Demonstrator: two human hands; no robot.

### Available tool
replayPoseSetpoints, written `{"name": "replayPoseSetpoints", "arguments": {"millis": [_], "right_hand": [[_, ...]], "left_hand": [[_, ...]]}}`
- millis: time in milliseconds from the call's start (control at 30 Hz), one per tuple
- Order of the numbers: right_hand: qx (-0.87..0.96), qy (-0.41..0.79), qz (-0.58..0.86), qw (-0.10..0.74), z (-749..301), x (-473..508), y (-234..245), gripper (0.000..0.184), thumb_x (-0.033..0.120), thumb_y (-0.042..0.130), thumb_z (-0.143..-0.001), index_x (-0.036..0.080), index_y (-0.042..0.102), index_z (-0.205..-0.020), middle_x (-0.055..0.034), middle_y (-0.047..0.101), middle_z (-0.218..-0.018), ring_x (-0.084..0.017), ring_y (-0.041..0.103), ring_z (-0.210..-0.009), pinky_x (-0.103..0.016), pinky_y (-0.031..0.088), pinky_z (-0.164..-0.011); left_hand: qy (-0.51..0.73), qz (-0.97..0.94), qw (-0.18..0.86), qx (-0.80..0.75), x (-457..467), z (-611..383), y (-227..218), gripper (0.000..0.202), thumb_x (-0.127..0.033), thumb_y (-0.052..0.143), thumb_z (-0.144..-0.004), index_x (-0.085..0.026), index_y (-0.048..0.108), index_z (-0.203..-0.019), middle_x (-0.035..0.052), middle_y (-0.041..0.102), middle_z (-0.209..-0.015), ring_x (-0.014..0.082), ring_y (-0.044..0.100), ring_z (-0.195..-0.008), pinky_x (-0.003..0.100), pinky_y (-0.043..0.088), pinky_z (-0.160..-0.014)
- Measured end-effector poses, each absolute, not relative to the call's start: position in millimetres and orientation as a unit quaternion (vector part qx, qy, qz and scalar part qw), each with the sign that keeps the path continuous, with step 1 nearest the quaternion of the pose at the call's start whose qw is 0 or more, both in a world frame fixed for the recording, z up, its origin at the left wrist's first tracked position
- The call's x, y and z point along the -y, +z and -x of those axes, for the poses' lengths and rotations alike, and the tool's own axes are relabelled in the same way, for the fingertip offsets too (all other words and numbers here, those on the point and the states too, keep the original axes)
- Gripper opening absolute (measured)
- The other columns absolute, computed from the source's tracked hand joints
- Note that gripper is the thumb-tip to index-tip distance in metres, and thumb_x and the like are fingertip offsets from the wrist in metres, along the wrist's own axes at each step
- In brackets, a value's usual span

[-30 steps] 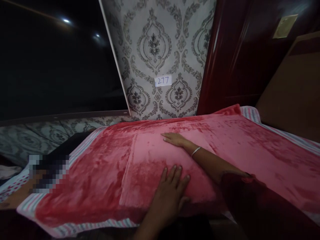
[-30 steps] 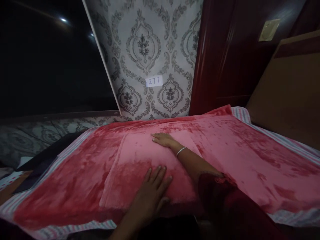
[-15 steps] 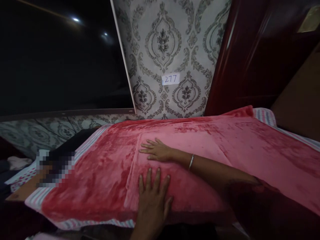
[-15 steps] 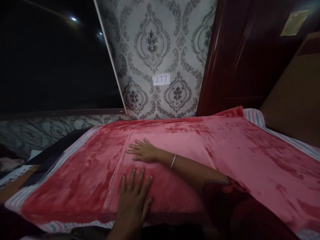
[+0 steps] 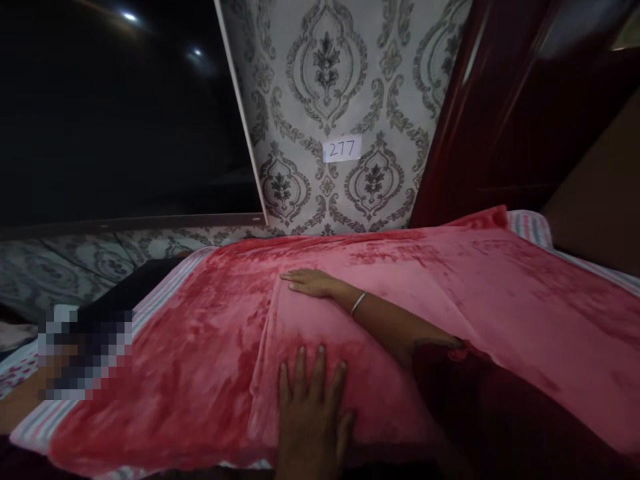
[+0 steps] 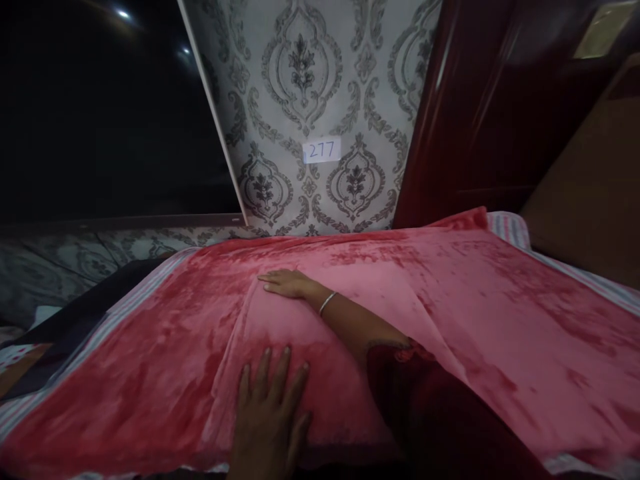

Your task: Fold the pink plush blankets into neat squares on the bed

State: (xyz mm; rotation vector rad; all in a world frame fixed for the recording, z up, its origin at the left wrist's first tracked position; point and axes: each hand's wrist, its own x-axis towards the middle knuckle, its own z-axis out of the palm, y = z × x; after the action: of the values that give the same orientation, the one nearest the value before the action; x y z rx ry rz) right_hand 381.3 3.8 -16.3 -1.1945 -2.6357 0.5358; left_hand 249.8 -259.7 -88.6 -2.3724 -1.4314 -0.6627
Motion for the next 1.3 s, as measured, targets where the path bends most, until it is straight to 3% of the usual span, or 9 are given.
{"name": "replayPoseSetpoints", "arguments": {"millis": [200, 367, 500, 633, 700, 833, 933, 1067, 1300], "right_hand": [[0.873, 0.158, 0.454, 0.083, -380.4, 19.0, 13.4, 0.06, 0.059, 0.031, -0.104, 0.037, 0.03, -0.159, -0.0037, 0.017, -0.169, -0.031, 0.015, -0.155, -0.063, 0.01, -0.122], [0.891, 0.13, 0.419, 0.115, -423.1, 65.7, 29.8, 0.061, 0.062, 0.03, -0.103, 0.038, 0.03, -0.159, -0.002, 0.013, -0.169, -0.031, 0.01, -0.155, -0.062, 0.009, -0.122], [0.895, 0.126, 0.418, 0.093, -492.8, 108.3, 26.6, 0.06, 0.061, 0.034, -0.103, 0.037, 0.034, -0.158, -0.0043, 0.018, -0.168, -0.032, 0.01, -0.155, -0.063, 0.008, -0.121], [0.887, 0.115, 0.44, 0.074, -551.0, 132.0, 18.9, 0.059, 0.059, 0.035, -0.103, 0.034, 0.037, -0.157, -0.0065, 0.022, -0.167, -0.033, 0.013, -0.155, -0.064, 0.008, -0.12], [0.888, 0.107, 0.442, 0.068, -566.8, 135.1, 13.9, 0.059, 0.058, 0.037, -0.103, 0.035, 0.037, -0.157, -0.0062, 0.022, -0.167, -0.033, 0.014, -0.155, -0.064, 0.008, -0.12], [0.885, 0.097, 0.448, 0.08, -580.6, 124.5, 2.7, 0.06, 0.059, 0.04, -0.101, 0.037, 0.035, -0.157, -0.0036, 0.02, -0.168, -0.034, 0.012, -0.155, -0.065, 0.007, -0.12], [0.873, 0.098, 0.469, 0.092, -588.4, 102.1, -5.6, 0.061, 0.059, 0.04, -0.101, 0.035, 0.036, -0.157, -0.0033, 0.02, -0.168, -0.034, 0.011, -0.155, -0.064, 0.007, -0.12], [0.845, 0.129, 0.505, 0.123, -602.6, 63.3, -18.7, 0.062, 0.063, 0.038, -0.1, 0.036, 0.038, -0.156, -0.0025, 0.028, -0.165, -0.032, 0.02, -0.153, -0.059, 0.012, -0.122], [0.74, 0.231, 0.578, 0.254, -617.8, 22.5, -41.3, 0.062, 0.061, 0.043, -0.097, 0.022, 0.061, -0.142, -0.0074, 0.047, -0.155, -0.027, 0.034, -0.149, -0.043, 0.015, -0.126]], "left_hand": [[-0.255, 0.827, 0.189, 0.464, 251.5, -245.0, -88.3, 0.071, -0.03, 0.058, -0.087, -0.038, 0.037, -0.155, 0.0038, 0.032, -0.165, 0.0376, 0.017, -0.154, 0.069, 0.015, -0.121], [-0.267, 0.829, 0.212, 0.443, 247.4, -236.4, -81.3, 0.066, -0.03, 0.054, -0.09, -0.036, 0.039, -0.154, 0.0057, 0.036, -0.163, 0.036, 0.023, -0.153, 0.067, 0.019, -0.12], [-0.272, 0.838, 0.179, 0.438, 254.2, -258.0, -61.4, 0.063, -0.026, 0.05, -0.094, -0.028, 0.038, -0.155, 0.0082, 0.043, -0.159, 0.032, 0.029, -0.151, 0.063, 0.019, -0.122], [-0.23, 0.916, 0.082, 0.319, 266.2, -326.9, -38.6, 0.057, -0.029, 0.05, -0.096, -0.025, 0.042, -0.152, 0.0077, 0.043, -0.159, 0.0266, 0.034, -0.15, 0.055, 0.027, -0.123], [-0.203, 0.94, 0.039, 0.271, 270.3, -364.7, -35.6, 0.058, -0.04, 0.049, -0.098, -0.025, 0.04, -0.153, 0.008, 0.04, -0.16, 0.0276, 0.033, -0.15, 0.057, 0.03, -0.122], [-0.205, 0.945, 0.047, 0.25, 272.1, -408.5, -51.2, 0.067, -0.059, 0.047, -0.095, -0.031, 0.037, -0.155, 0.008, 0.032, -0.164, 0.0415, 0.028, -0.15, 0.072, 0.031, -0.113], [-0.22, 0.939, 0.083, 0.252, 271.1, -412.2, -67.1, 0.066, -0.057, 0.048, -0.095, -0.033, 0.036, -0.155, 0.0051, 0.029, -0.166, 0.0441, 0.027, -0.149, 0.074, 0.032, -0.111], [-0.218, 0.938, 0.111, 0.243, 269.4, -407.8, -76.3, 0.069, -0.059, 0.056, -0.09, -0.034, 0.041, -0.153, 0.0043, 0.027, -0.167, 0.043, 0.027, -0.149, 0.071, 0.031, -0.113], [-0.206, 0.942, 0.109, 0.242, 269.4, -408.2, -72.2, 0.073, -0.055, 0.061, -0.088, -0.033, 0.039, -0.154, 0.0066, 0.03, -0.166, 0.0438, 0.029, -0.148, 0.069, 0.036, -0.112]]}}
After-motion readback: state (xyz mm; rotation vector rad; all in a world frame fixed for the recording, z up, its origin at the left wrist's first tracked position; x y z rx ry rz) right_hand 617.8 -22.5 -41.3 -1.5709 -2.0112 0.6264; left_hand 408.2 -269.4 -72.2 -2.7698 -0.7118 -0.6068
